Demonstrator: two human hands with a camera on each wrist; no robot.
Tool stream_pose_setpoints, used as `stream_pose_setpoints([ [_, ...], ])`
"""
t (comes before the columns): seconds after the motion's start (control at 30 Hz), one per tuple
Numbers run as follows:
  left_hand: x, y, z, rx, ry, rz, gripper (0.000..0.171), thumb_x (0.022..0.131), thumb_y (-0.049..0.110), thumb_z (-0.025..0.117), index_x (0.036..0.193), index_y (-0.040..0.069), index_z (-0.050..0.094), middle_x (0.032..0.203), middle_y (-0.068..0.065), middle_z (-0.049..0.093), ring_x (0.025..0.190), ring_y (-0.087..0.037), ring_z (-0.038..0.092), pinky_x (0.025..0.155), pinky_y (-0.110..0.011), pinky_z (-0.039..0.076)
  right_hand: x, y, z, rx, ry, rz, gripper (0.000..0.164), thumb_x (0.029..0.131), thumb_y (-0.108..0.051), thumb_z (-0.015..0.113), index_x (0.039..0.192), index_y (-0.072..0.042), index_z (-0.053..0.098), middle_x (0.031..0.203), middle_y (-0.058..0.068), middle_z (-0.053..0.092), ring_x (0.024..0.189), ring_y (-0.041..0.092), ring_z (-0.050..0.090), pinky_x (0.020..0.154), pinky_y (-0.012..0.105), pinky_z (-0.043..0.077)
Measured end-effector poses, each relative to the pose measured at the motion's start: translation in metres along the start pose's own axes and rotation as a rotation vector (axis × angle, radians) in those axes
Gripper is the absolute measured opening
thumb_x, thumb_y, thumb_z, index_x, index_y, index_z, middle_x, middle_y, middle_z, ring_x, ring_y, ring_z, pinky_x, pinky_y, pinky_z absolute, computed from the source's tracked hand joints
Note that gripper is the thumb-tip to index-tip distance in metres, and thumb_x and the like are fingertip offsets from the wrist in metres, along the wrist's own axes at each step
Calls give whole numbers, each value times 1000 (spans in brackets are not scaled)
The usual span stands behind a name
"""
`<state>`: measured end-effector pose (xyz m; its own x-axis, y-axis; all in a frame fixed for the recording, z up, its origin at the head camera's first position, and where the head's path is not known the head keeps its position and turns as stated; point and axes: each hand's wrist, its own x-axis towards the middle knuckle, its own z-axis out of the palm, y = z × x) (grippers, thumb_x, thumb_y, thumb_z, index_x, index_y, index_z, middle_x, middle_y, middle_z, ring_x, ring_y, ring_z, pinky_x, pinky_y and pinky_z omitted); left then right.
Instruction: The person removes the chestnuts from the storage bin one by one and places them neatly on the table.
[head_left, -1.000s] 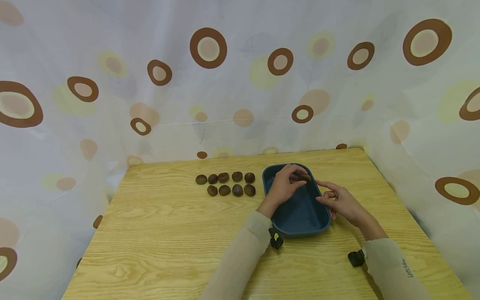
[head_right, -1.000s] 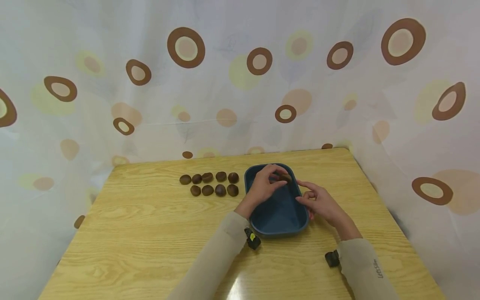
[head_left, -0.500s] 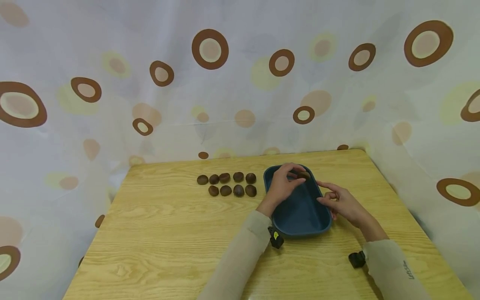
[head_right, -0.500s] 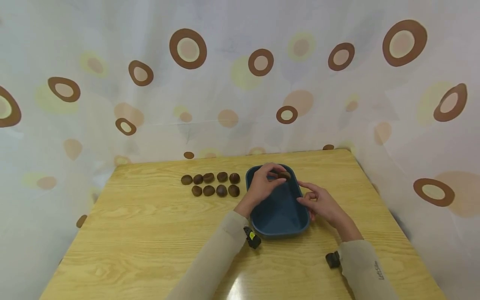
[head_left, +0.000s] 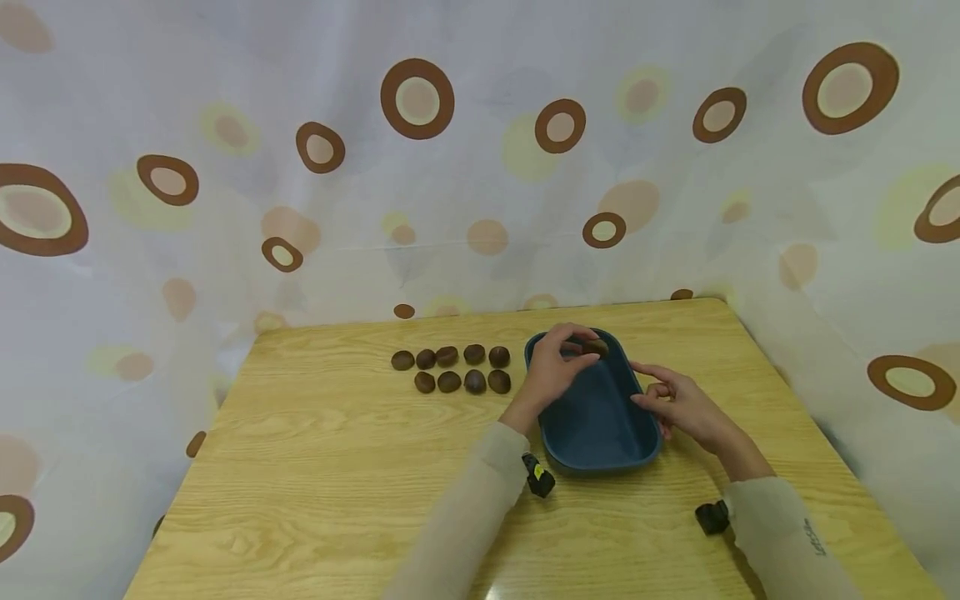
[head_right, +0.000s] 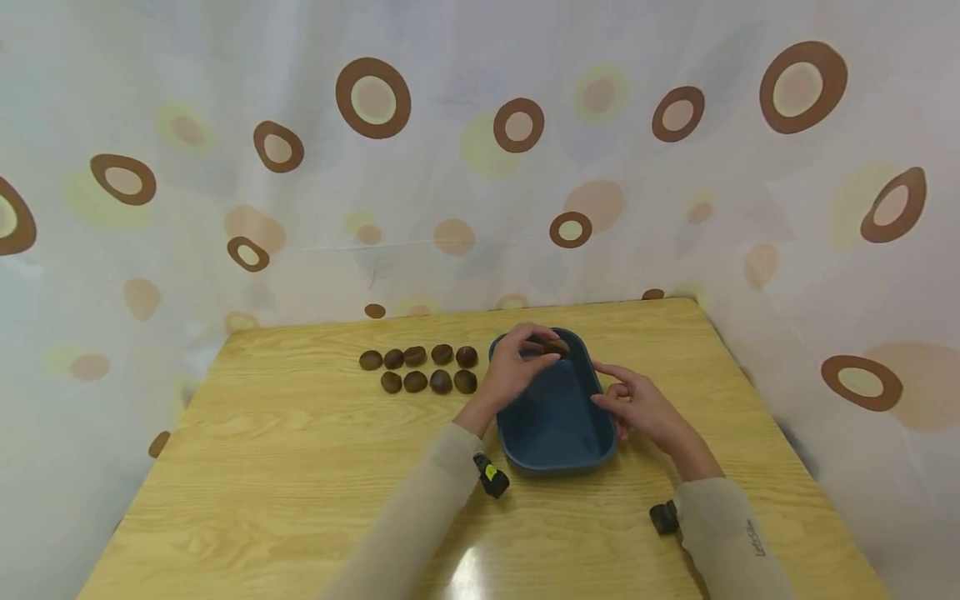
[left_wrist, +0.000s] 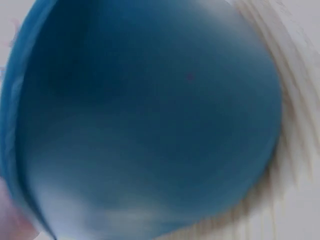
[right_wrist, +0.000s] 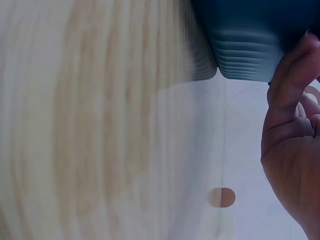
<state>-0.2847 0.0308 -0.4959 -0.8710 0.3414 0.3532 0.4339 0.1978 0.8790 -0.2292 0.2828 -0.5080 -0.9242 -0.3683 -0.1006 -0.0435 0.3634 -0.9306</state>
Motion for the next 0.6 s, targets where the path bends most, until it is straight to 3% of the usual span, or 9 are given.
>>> stream_pose_setpoints([
  [0.3, -10, 1, -26, -43, 21, -44, 26, 98, 12, 72, 124, 15, 70, 129, -8, 62, 109, -27, 67, 92, -29, 58, 1, -1, 0, -14, -6, -4, 69, 105, -23, 64, 164, -9, 30, 75, 6, 62, 46, 21, 55, 46, 42, 54],
  [0.6, -26, -4, -55, 2, 24, -47, 25, 100, 14, 71, 124, 16, 68, 129, -6, 61, 108, -27, 65, 91, -30, 58, 2, 0, 2, -11, 6, 7, 70, 105, -23, 65, 164, -10, 30, 75, 8, 61, 46, 19, 54, 47, 41, 54],
])
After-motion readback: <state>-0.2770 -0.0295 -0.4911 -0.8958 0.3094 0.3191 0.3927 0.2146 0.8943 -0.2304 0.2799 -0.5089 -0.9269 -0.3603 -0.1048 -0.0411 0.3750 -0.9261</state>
